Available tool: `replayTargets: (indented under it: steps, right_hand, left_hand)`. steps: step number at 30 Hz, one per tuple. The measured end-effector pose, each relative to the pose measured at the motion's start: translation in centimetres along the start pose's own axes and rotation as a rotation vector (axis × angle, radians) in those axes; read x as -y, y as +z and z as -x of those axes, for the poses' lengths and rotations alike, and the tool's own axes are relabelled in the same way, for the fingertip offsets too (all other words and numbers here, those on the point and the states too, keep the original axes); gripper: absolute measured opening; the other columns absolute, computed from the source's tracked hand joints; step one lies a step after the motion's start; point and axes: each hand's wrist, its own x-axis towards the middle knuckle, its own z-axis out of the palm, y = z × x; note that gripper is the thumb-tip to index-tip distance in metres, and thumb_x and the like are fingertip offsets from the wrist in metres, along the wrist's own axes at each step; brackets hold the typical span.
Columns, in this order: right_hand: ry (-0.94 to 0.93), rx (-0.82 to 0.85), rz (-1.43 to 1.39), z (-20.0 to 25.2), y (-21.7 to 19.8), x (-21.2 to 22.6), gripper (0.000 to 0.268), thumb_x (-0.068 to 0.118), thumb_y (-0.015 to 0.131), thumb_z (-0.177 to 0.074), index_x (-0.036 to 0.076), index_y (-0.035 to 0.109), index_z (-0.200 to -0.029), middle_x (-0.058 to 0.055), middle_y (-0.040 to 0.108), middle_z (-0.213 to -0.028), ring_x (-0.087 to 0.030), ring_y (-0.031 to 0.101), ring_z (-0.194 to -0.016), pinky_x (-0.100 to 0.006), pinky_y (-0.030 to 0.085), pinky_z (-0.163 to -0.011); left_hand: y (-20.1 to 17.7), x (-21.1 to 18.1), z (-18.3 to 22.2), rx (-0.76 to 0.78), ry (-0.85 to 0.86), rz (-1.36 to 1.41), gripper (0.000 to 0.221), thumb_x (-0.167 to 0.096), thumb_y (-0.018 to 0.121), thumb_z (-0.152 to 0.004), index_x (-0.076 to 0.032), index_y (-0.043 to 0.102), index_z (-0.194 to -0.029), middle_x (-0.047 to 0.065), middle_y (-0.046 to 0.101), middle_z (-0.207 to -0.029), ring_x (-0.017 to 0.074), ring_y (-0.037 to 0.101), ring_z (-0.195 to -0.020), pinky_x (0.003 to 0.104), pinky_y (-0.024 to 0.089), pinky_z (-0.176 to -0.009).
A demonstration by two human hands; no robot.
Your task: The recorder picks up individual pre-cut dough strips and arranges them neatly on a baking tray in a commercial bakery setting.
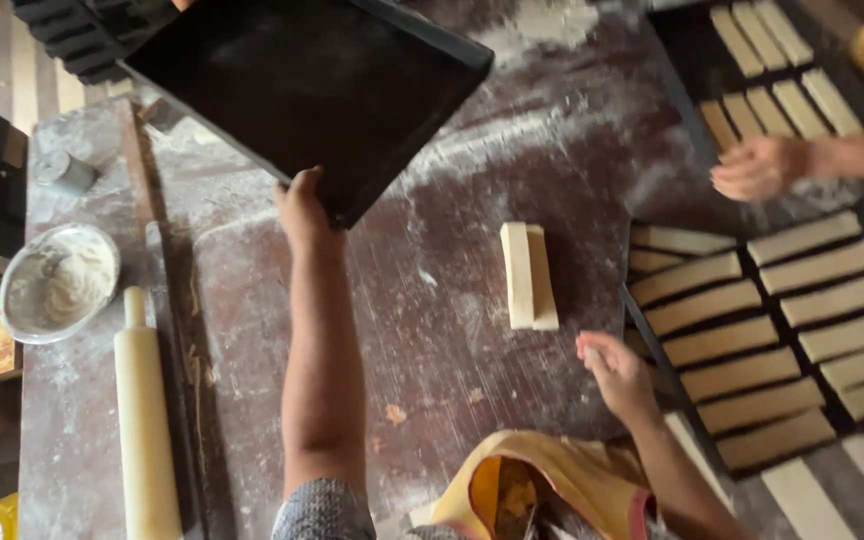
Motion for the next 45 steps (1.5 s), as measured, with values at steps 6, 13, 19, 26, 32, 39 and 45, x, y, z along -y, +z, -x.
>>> replayTargets:
  steps: [6,13,19,26,32,39,45]
  right_hand:
    - [-0.061,0.111,0.193,-4.4,2.8,6.6,0.032,0.013,0.059,-0.103,-0.003,0.062,-0.13,-0.015,0.07,-0.128,-0.022,0.067,-0.118,-0.033,0.053,-0.102]
    - [-0.218,0.28,0.508,-7.0,8.5,12.0,0.032,0.013,0.062,-0.1,0.001,0.066,-0.129,-0.015,0.072,-0.125,-0.024,0.073,-0.11,-0.035,0.061,-0.091]
    - [-0.277,0.402,0.402,-4.7,11.8,9.0,0.026,0.015,0.063,-0.1,0.002,0.07,-0.122,-0.011,0.077,-0.116,-0.02,0.076,-0.103,-0.031,0.063,-0.089]
    - [-0.261,0.484,0.403,-1.2,12.8,9.3,0.02,0.016,0.069,-0.095,0.006,0.075,-0.112,-0.007,0.08,-0.103,-0.016,0.075,-0.085,-0.03,0.058,-0.075]
    - [-0.299,0.406,0.379,1.1,10.6,8.7,0.021,0.018,0.07,-0.096,0.006,0.075,-0.112,-0.008,0.079,-0.099,-0.015,0.075,-0.085,-0.03,0.059,-0.076]
    - [-0.233,0.347,0.379,0.5,8.4,9.2,0.021,0.015,0.068,-0.096,0.005,0.073,-0.113,-0.008,0.08,-0.102,-0.015,0.075,-0.084,-0.029,0.06,-0.075]
    - [-0.518,0.421,0.675,-7.5,10.4,13.9,0.025,0.009,0.059,-0.103,-0.001,0.066,-0.124,-0.016,0.073,-0.118,-0.023,0.073,-0.1,-0.034,0.063,-0.084]
  left_hand:
    - [-1.9,-5.3,10.7,-0.168,0.046,-0.227,0.065,0.005,0.056,-0.083,-0.002,0.046,-0.147,0.016,0.064,-0.115,0.0285,0.066,-0.097,0.04,0.059,-0.083]
    - [-16.2,-10.0,25.2,-0.213,-0.01,-0.359,0.073,0.003,0.052,-0.077,-0.003,0.053,-0.15,0.011,0.067,-0.117,0.0245,0.066,-0.101,0.036,0.057,-0.087]
    - [-24.8,-14.5,32.2,-0.292,-0.161,-0.733,0.083,0.008,0.052,-0.072,-0.004,0.048,-0.154,0.012,0.066,-0.123,0.0246,0.066,-0.111,0.037,0.052,-0.097]
    - [-33.8,-16.8,29.7,-0.069,-0.385,-0.921,0.088,0.012,0.056,-0.071,-0.002,0.041,-0.156,0.013,0.064,-0.133,0.024,0.063,-0.123,0.035,0.048,-0.102]
    - [-35.7,-13.9,26.1,-0.19,-0.713,-0.943,0.077,0.012,0.057,-0.079,-0.007,0.049,-0.153,0.013,0.068,-0.121,0.0257,0.066,-0.105,0.04,0.051,-0.088]
    - [-37.0,-10.6,26.5,0.032,-0.547,-1.673,0.068,0.008,0.059,-0.072,-0.009,0.066,-0.138,0.016,0.078,-0.114,0.0285,0.073,-0.106,0.039,0.054,-0.096]
    - [-29.7,-5.7,29.5,-0.206,0.087,-2.185,0.055,-0.006,0.065,-0.076,-0.009,0.069,-0.131,0.026,0.066,-0.124,0.0457,0.059,-0.113,0.052,0.051,-0.09]
